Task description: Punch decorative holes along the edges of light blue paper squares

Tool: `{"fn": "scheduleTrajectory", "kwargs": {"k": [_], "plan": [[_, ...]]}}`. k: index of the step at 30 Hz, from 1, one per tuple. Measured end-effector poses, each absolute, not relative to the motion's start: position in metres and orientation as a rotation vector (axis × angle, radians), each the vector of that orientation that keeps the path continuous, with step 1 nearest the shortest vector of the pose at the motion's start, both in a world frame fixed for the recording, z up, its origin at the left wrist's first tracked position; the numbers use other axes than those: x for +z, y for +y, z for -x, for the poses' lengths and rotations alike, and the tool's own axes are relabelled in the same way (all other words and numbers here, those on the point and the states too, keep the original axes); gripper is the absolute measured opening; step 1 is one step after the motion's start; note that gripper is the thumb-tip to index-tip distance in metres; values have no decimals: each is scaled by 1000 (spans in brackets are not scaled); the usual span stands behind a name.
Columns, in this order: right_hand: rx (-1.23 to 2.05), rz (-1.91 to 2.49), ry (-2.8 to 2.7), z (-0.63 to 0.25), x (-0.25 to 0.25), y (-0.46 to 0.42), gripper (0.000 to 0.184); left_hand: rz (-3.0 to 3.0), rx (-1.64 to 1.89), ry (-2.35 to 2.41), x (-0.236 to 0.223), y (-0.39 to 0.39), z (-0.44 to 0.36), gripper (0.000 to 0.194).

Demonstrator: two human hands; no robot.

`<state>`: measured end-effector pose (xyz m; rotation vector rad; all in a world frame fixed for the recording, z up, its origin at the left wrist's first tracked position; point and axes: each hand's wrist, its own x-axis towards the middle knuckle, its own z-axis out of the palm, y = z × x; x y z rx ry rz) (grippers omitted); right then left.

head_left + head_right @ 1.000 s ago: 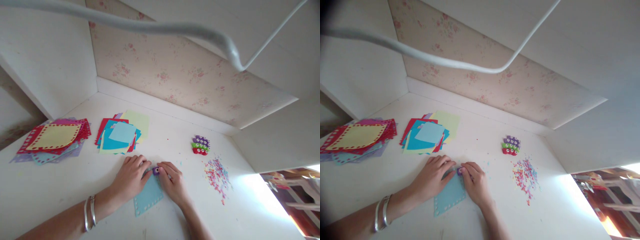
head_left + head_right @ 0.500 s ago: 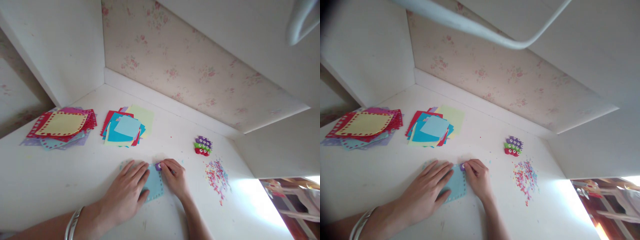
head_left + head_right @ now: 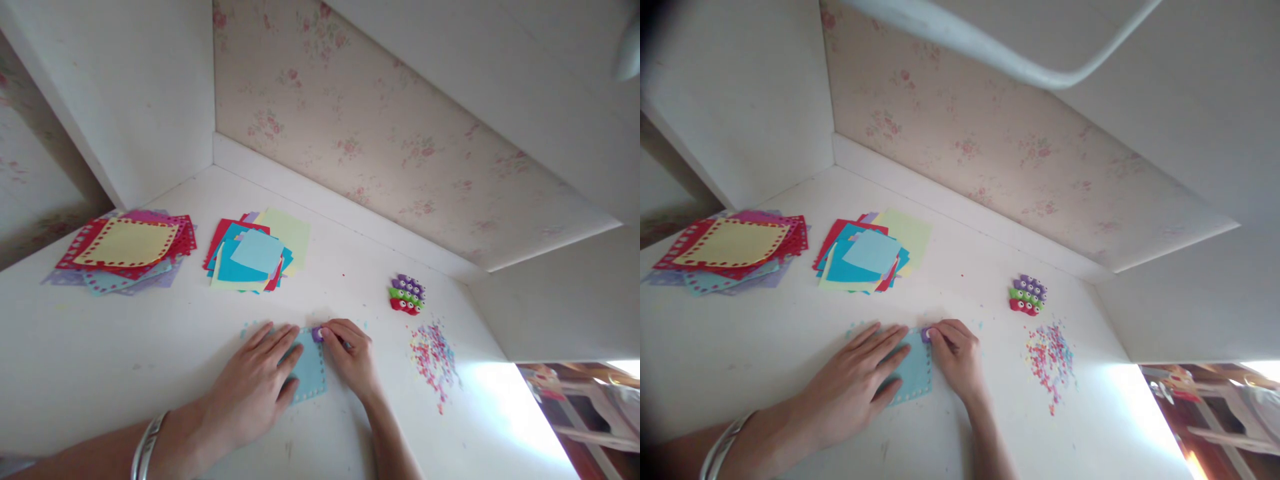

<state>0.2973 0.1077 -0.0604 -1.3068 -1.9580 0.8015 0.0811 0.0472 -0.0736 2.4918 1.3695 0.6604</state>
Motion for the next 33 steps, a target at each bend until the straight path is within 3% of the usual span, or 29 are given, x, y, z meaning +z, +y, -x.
{"fn": "scheduleTrajectory", "kwargs": {"k": [4, 6, 8, 11, 15, 23, 33], "plan": [[823, 1378, -1778, -298, -54, 108, 22, -2516, 588, 1362, -75, 47, -81, 40], [894, 1388, -1535, -295, -44, 108, 32, -2519, 576, 1357, -76, 47, -81, 41], [1058, 1276, -1258, -287, -34, 108, 49, -2512, 576, 1349, -77, 47, -80, 42], [1373, 1036, -1030, -270, -23, 110, 58, -2506, 569, 1345, -77, 47, -80, 43], [1578, 995, -1199, -249, -31, 118, 61, -2493, 594, 1354, -76, 47, -80, 44], [1498, 1122, -1476, -248, -62, 123, 60, -2513, 529, 1372, -71, 49, -81, 44], [1500, 1145, -1544, -247, -56, 127, 59, -2658, 492, 1397, -77, 52, -80, 45]]}}
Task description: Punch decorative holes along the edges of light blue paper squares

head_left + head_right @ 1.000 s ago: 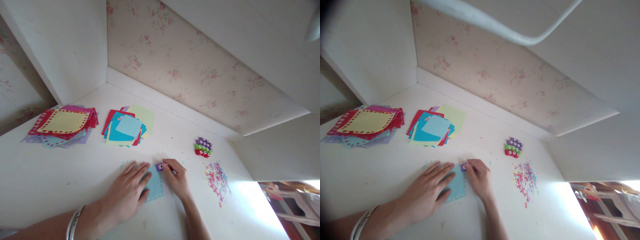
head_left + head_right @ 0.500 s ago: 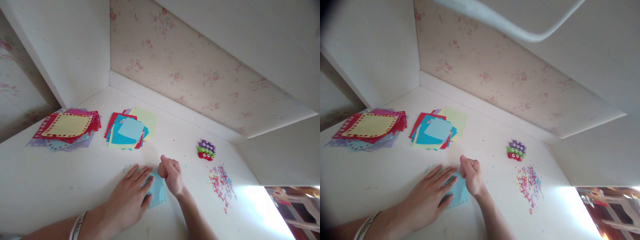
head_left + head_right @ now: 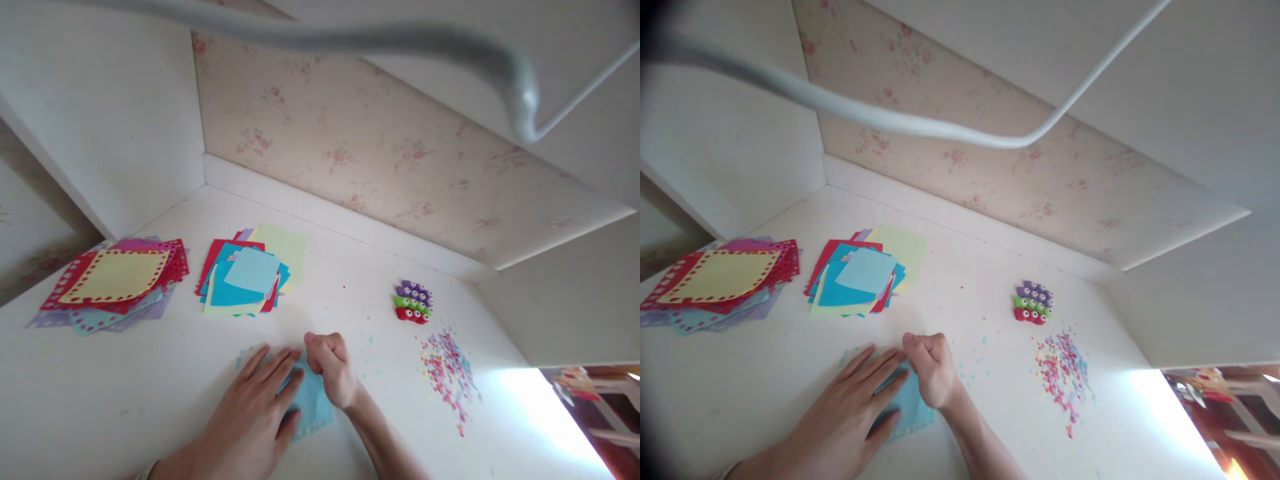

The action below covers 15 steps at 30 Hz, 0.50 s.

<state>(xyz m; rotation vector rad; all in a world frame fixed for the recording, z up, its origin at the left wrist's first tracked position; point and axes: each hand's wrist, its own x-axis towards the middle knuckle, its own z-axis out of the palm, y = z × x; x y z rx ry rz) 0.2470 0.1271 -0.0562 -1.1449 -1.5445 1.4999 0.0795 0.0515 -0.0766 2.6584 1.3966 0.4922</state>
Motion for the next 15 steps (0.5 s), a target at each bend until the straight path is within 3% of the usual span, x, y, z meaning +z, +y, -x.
{"fn": "scheduleTrajectory", "kwargs": {"k": [3, 5, 10, 15], "plan": [[1463, 1108, -1481, -250, -50, 126, 58, -2675, 510, 1404, -77, 51, -80, 44], [1252, 1160, -1609, -256, -41, 122, 54, -2668, 534, 1402, -77, 51, -80, 44], [656, 1323, -2147, -287, -32, 108, 13, -2626, 537, 1383, -75, 52, -80, 43], [538, 1410, -2153, -328, -48, 104, 21, -2626, 524, 1367, -74, 52, -80, 40]]}}
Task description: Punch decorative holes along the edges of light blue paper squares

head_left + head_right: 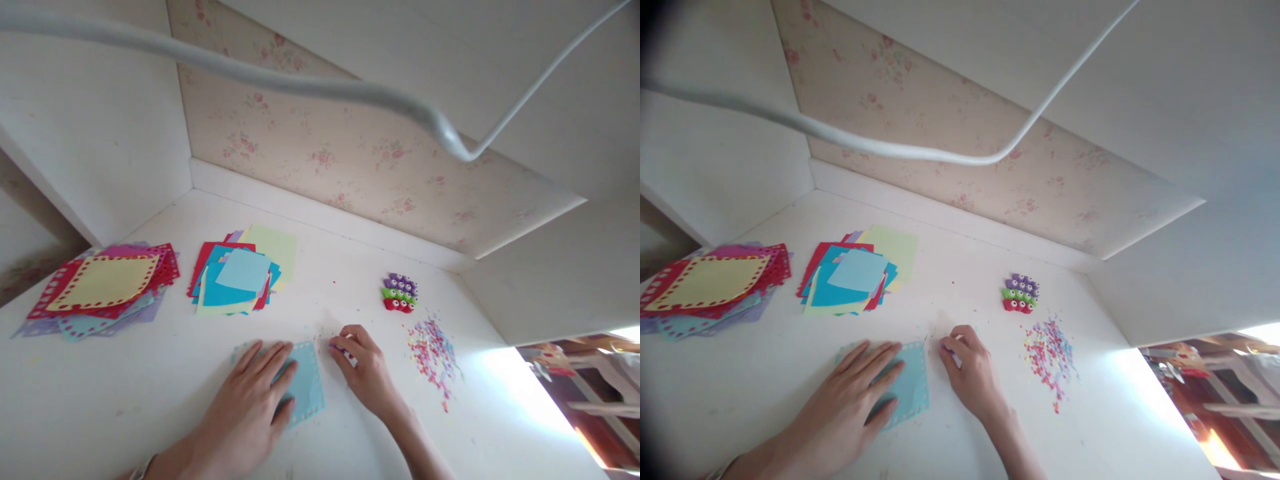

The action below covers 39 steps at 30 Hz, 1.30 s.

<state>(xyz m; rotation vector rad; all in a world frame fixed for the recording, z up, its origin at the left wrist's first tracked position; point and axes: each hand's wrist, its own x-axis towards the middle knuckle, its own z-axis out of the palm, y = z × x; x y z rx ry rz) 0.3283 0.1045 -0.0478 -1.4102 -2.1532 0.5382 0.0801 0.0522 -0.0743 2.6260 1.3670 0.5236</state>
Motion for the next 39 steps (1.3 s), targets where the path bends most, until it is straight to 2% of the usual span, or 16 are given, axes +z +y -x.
{"fn": "scheduleTrajectory", "kwargs": {"k": [6, 12, 17, 21, 24, 30, 39], "plan": [[555, 1531, -2036, -361, -41, 109, 21, -2614, 559, 1410, -75, 54, -81, 39], [798, 1579, -1675, -391, -27, 139, 28, -2572, 636, 1548, -82, 60, -79, 44], [514, 1860, -1563, -433, -9, 197, 45, -2456, 608, 1601, -89, 66, -76, 53], [321, 2015, -1572, -470, 5, 250, 38, -2326, 572, 1604, -88, 68, -75, 52], [220, 2105, -1668, -485, 7, 282, 33, -2236, 592, 1573, -84, 67, -75, 38], [241, 2116, -2020, -476, -3, 318, 21, -1851, 659, 1536, -71, 74, -71, 24], [220, 2097, -2149, -456, -2, 315, 29, -1352, 723, 1293, -43, 87, -68, 32]]}}
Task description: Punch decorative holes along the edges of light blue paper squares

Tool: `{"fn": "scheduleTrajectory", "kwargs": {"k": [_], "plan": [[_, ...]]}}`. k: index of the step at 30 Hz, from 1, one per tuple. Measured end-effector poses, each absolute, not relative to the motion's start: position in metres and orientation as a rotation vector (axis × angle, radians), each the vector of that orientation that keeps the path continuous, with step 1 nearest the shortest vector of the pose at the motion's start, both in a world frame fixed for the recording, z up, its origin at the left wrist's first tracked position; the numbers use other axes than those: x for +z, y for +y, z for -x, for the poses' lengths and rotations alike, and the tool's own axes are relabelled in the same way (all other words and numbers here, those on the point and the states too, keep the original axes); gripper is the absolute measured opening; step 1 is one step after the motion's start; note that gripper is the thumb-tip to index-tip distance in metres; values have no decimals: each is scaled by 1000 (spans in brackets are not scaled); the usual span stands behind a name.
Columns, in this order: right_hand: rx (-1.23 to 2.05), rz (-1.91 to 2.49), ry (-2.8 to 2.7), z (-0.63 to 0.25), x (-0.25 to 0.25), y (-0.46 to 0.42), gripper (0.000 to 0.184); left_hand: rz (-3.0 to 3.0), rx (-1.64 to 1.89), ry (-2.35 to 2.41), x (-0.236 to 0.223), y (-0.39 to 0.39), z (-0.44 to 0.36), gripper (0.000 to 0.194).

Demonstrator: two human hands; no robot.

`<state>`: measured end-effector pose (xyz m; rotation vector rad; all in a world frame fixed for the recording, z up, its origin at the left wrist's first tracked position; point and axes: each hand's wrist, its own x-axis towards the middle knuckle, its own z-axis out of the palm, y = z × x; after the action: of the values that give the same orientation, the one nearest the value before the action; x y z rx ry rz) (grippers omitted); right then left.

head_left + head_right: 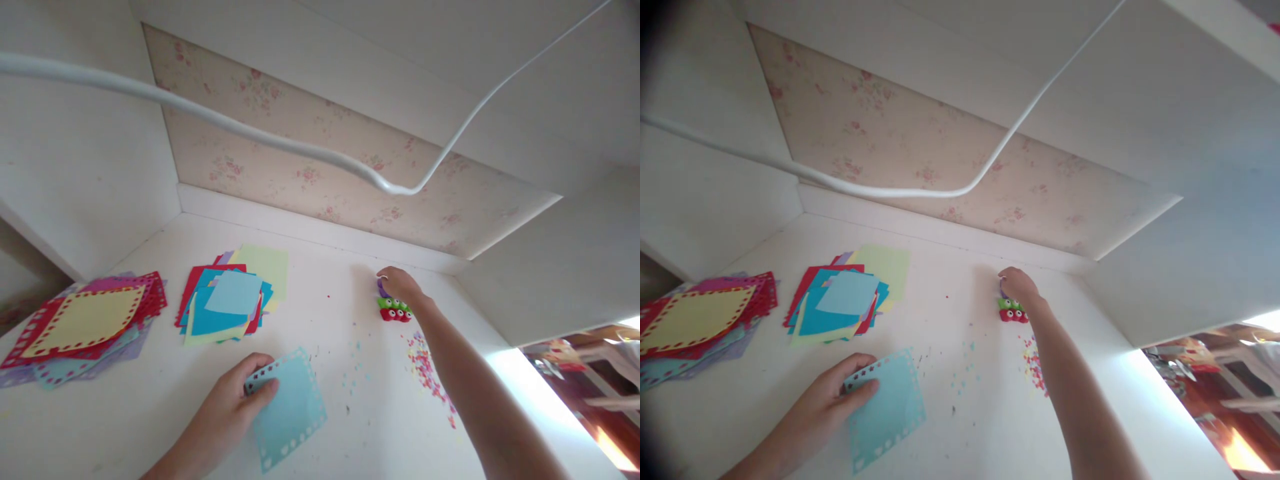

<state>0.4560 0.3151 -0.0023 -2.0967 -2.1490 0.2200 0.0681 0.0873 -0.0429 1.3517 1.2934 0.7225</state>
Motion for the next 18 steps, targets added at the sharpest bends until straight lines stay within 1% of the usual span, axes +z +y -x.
{"fn": "scheduleTrajectory", "kwargs": {"k": [4, 10, 12, 14, 18], "plan": [[252, 1958, -2153, -425, 1, 292, 32, -1324, 720, 1260, -42, 87, -69, 32], [598, 1650, -2206, -354, -12, 203, 30, -1333, 738, 1246, -39, 85, -70, 31], [803, 1485, -2110, -337, -22, 168, 28, -1342, 742, 1245, -38, 84, -69, 31], [954, 1450, -1944, -327, -33, 137, 28, -1346, 744, 1260, -37, 83, -68, 32], [1071, 1461, -1530, -323, -54, 91, 35, -1349, 767, 1333, -36, 81, -62, 39]]}}
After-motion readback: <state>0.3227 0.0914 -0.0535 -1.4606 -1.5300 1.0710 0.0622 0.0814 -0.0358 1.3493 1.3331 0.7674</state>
